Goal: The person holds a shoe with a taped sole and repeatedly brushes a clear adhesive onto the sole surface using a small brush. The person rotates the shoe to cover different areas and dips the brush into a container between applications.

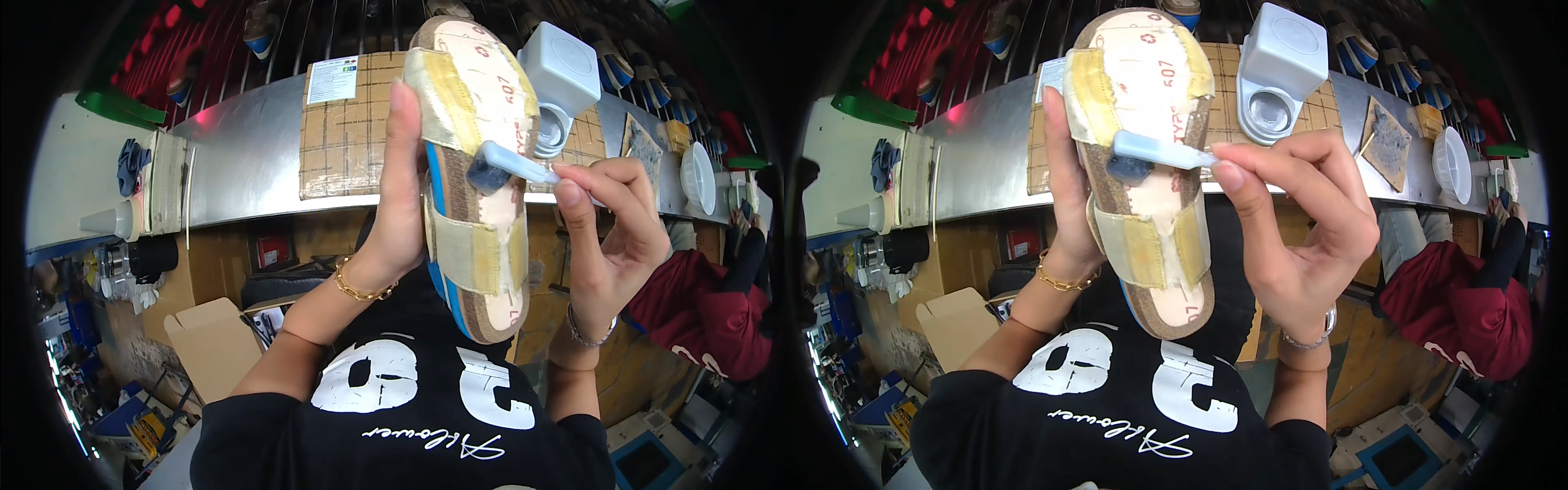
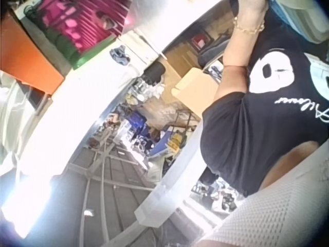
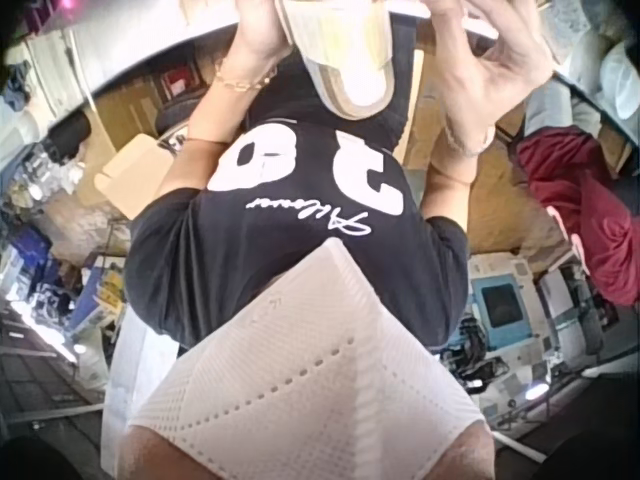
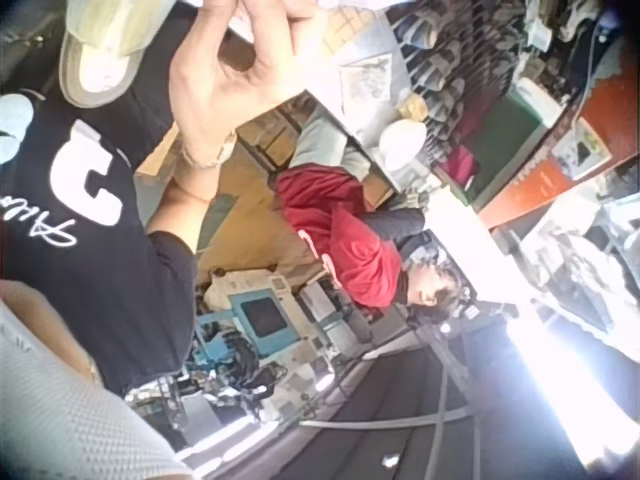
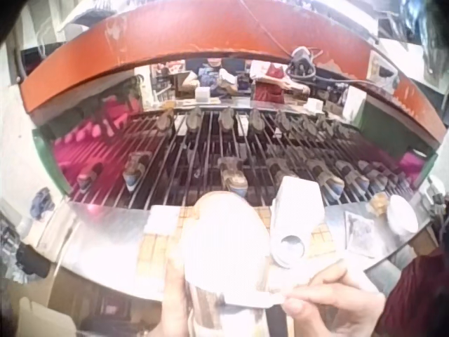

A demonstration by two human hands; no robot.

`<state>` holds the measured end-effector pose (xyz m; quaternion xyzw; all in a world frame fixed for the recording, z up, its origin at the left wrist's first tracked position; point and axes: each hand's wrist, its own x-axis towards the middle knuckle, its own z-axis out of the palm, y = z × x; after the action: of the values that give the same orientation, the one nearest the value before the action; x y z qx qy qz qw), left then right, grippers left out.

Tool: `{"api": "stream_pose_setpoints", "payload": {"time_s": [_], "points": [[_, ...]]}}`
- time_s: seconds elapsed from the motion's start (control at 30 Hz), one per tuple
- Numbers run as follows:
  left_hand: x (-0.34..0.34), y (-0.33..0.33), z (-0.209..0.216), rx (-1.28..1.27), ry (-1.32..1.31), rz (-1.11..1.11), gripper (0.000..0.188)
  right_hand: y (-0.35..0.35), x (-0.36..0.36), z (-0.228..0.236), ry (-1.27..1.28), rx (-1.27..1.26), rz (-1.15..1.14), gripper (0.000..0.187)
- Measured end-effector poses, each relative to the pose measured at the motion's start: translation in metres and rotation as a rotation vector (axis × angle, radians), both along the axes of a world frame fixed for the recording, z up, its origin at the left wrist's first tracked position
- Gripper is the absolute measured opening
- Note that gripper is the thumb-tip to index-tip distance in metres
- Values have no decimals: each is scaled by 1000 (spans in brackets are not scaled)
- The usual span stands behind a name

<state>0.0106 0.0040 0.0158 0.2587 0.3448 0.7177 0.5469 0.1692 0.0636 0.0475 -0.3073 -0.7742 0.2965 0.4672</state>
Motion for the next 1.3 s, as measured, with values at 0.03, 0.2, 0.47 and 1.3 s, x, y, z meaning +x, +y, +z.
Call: {"api": "stream_pose_setpoints", "payload": {"time_s": [0.03, 0.2, 0.47, 1.3], "points": [[2, 1, 1, 17, -24, 19, 89, 0, -2, 0, -5, 72, -13, 18], [4, -1, 5, -6, 27, 63, 89, -2, -7, 3, -23, 243, -73, 19], [-1, -2, 10, 34, 119, -31, 88, 24, 3, 8, -27, 285, 141, 21], [-10, -1, 1, 68, -66, 91, 81, 32, 16, 23, -230, 149, 413, 24]]}}
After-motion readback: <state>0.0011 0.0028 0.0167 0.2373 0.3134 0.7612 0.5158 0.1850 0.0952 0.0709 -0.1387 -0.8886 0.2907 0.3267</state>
